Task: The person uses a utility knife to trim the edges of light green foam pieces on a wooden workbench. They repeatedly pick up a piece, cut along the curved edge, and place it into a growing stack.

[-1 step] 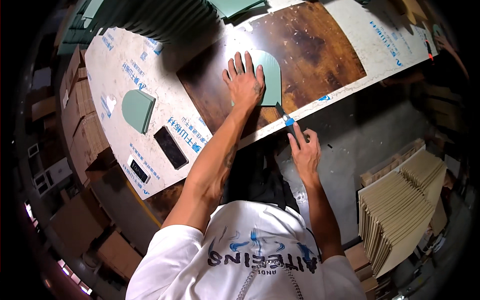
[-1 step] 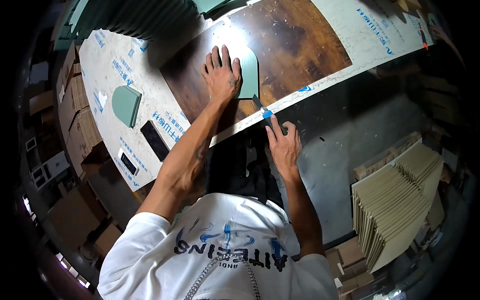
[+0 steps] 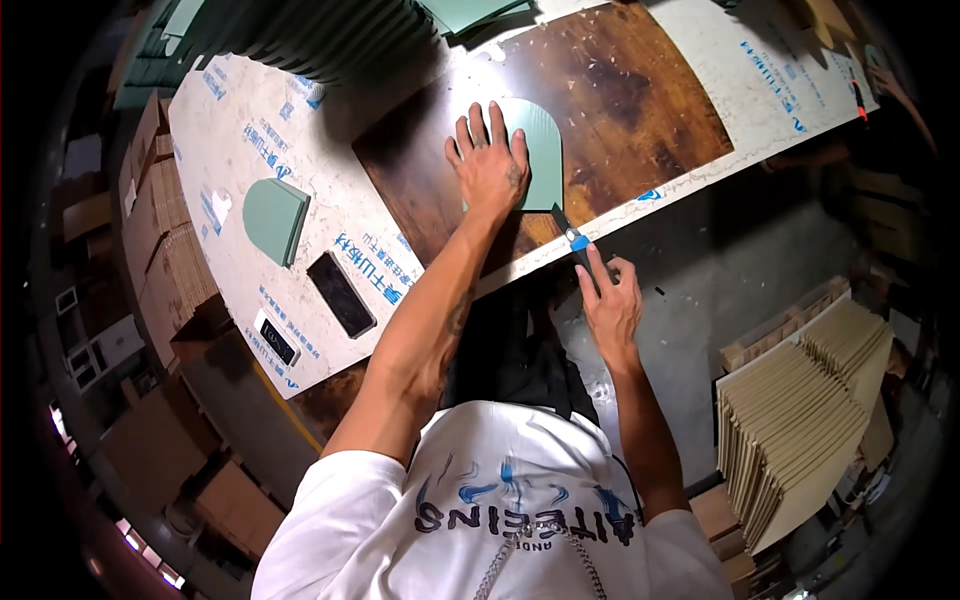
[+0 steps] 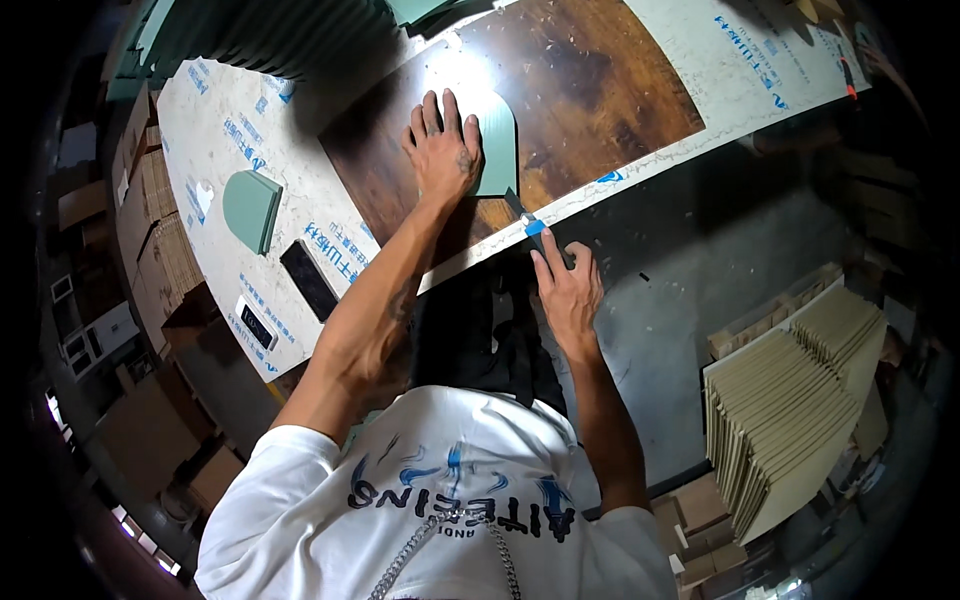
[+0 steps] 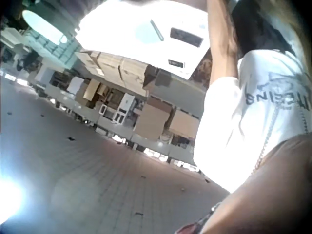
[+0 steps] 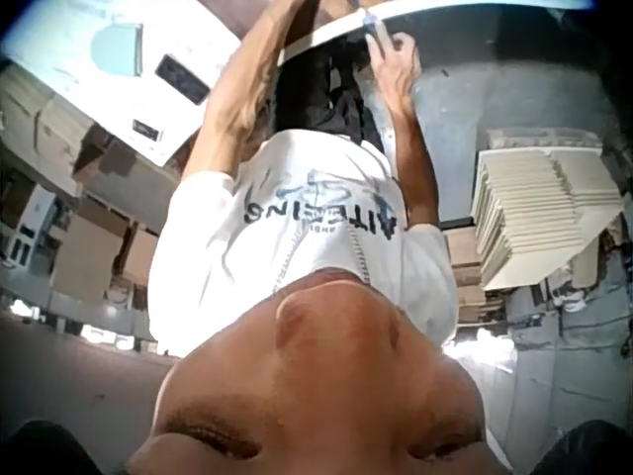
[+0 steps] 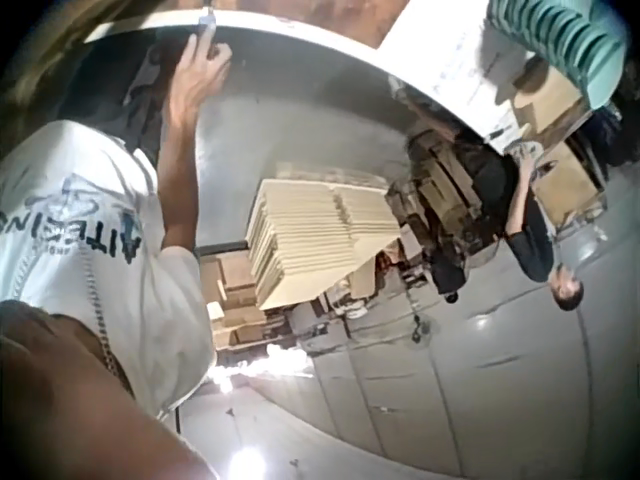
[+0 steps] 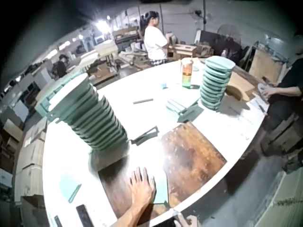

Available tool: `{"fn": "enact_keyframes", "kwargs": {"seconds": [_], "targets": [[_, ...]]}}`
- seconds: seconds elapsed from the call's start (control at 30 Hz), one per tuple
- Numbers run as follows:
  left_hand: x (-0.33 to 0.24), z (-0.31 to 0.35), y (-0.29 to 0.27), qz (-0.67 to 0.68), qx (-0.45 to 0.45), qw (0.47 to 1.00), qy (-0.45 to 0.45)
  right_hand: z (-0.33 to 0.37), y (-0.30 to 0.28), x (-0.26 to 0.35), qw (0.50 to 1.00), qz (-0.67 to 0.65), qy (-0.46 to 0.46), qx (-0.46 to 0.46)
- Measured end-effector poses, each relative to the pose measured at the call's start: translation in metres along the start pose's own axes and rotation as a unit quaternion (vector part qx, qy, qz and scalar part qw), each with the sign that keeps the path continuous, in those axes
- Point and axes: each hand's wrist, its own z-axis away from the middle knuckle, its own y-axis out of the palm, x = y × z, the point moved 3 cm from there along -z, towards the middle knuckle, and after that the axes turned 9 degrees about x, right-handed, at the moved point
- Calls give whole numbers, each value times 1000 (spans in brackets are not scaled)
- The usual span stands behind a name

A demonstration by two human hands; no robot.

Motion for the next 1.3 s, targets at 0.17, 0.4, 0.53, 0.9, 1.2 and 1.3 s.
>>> {"fn": "enact_keyframes", "kwargs": {"seconds": [0.17,0.4,0.53,0.9,1.2,1.3], "targets": [[3,-2,-2,18,11,1000,15,-8,-2,2,1000,7,-3,1],[7,-1,-1,29,3,999,25,-42,0,9,1000,14,-25,12],[9,-1,-2,29,-8,999,22,-56,6,4,999,16,-29,-2],[11,-7,-5,52,22,997,59,-176,-2,-12,995,11,-88,34],[11,-7,3,-9,26,996,-85,-81,-5,-36,996,43,-73,34],[0,4,2,50,8,993,-103,-95,-10,-32,996,47,-76,10]]}}
